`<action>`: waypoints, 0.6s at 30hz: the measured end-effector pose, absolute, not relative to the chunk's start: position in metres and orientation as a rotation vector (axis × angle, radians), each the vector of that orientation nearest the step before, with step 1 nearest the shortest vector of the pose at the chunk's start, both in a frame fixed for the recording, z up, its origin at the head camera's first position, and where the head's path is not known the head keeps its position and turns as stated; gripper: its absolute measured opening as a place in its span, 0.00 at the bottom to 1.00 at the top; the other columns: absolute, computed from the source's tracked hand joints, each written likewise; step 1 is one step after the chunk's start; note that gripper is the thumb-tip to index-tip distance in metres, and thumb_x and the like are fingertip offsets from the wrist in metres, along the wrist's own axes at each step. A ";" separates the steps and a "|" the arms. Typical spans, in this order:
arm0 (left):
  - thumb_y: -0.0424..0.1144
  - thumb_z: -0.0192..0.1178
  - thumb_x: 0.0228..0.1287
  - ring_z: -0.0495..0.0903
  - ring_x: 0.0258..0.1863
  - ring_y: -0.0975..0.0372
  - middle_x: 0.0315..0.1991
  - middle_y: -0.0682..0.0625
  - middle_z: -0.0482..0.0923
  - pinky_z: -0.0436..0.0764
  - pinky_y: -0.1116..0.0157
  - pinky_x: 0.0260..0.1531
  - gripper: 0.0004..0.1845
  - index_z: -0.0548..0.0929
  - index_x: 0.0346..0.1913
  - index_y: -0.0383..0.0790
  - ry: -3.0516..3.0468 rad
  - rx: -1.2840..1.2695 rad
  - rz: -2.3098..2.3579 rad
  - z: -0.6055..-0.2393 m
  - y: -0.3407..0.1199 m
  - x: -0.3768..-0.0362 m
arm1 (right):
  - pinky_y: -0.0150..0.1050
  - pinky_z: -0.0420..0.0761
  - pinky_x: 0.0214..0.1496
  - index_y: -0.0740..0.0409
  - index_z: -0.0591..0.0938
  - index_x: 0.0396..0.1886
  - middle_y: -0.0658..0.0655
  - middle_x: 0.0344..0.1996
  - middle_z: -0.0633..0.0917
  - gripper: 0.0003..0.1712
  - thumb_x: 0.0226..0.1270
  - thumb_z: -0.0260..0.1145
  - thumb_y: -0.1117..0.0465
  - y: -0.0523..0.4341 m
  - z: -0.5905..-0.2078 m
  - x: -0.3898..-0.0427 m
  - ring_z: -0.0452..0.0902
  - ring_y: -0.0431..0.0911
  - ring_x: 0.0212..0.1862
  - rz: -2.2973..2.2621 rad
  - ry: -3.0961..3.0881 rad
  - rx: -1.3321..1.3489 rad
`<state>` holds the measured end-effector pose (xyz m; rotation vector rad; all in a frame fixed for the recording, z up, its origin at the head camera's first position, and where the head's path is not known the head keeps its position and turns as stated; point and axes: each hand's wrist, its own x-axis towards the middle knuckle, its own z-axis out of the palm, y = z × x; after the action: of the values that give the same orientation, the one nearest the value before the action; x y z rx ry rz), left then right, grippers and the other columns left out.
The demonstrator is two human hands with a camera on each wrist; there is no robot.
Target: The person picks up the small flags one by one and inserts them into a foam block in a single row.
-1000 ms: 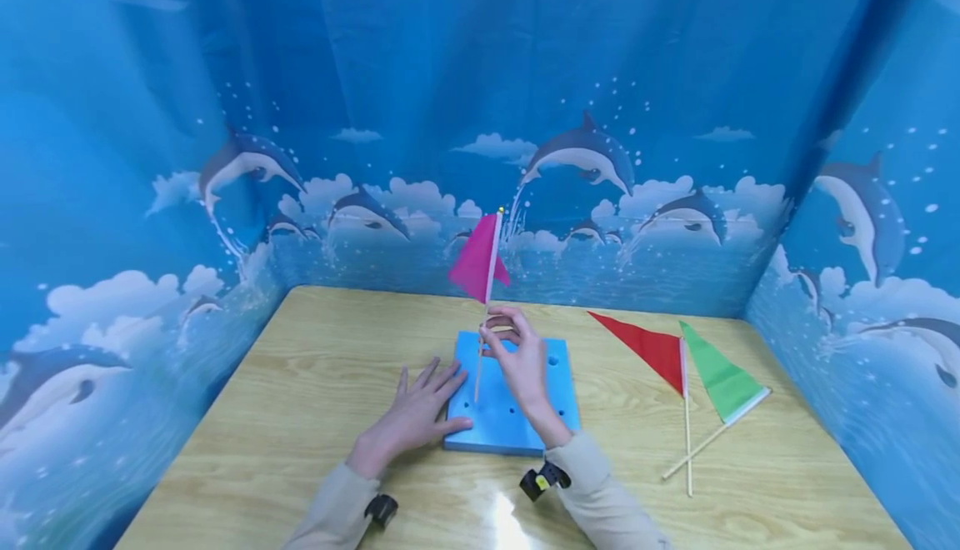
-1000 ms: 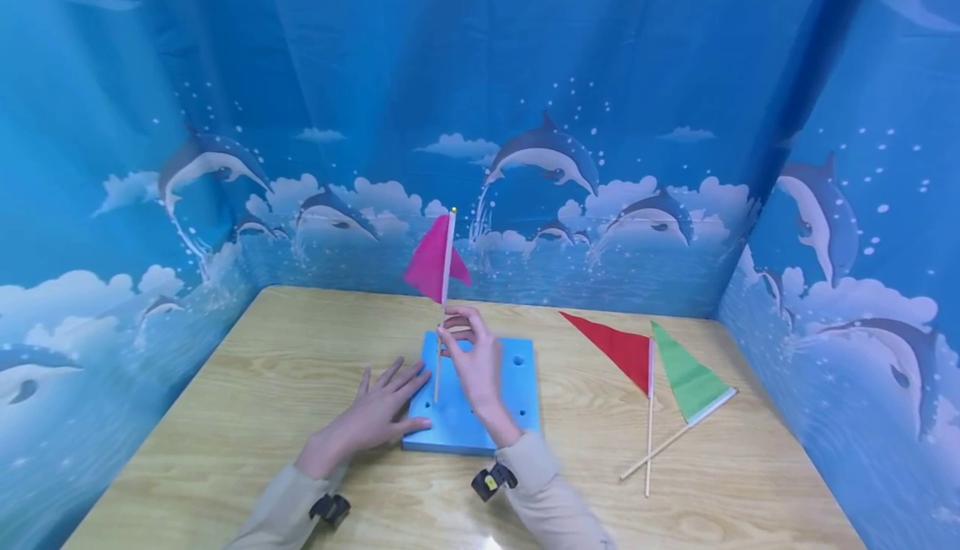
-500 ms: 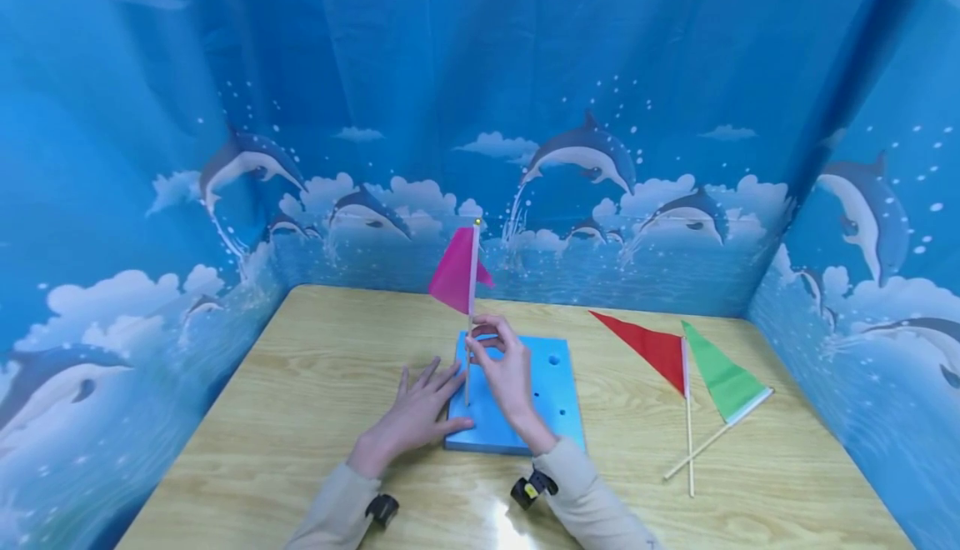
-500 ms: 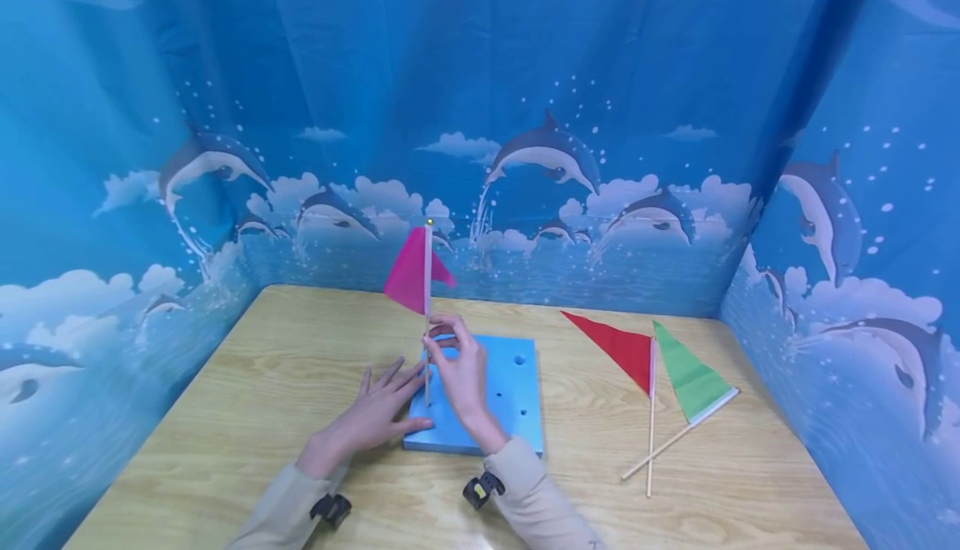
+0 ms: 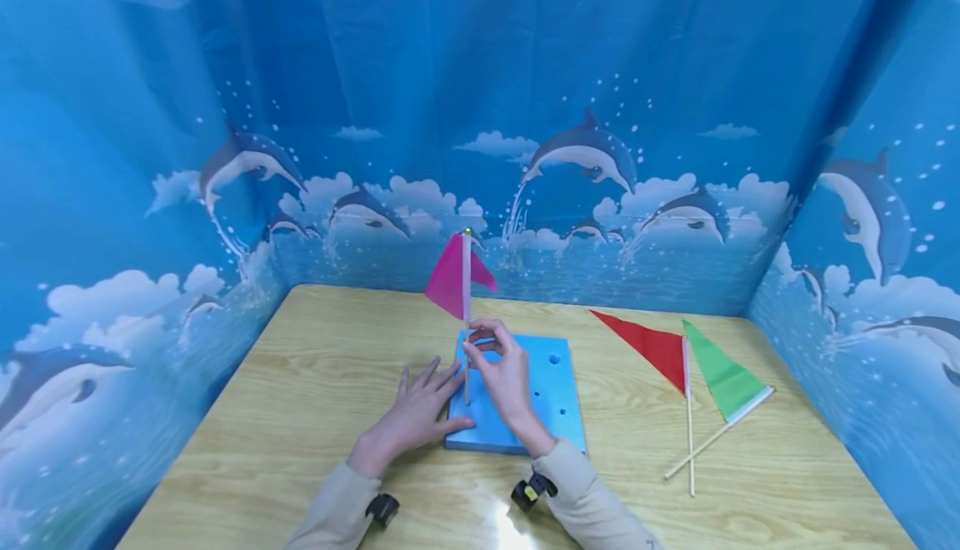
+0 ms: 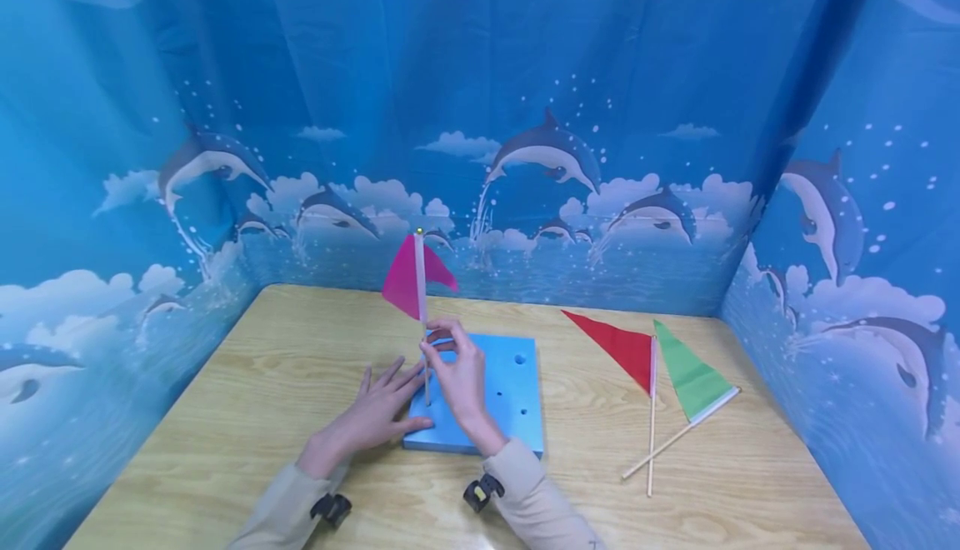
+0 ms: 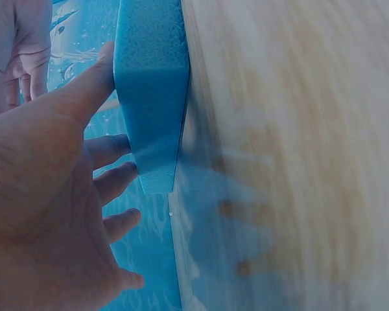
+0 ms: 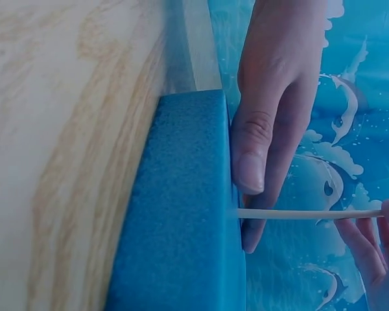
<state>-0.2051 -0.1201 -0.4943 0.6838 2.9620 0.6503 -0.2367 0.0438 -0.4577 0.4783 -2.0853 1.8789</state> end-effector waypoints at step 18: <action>0.65 0.60 0.66 0.47 0.80 0.41 0.80 0.49 0.56 0.41 0.27 0.69 0.45 0.62 0.79 0.47 2.949 0.668 0.653 -0.493 -0.119 -0.204 | 0.48 0.89 0.37 0.71 0.80 0.51 0.70 0.41 0.85 0.14 0.68 0.68 0.71 0.049 -0.432 -0.214 0.85 0.64 0.40 1.845 -2.180 0.536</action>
<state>-0.2038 -0.1193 -0.4926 0.6677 2.9495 0.6527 -0.2139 0.0489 -0.4318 0.5362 -2.1797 1.8455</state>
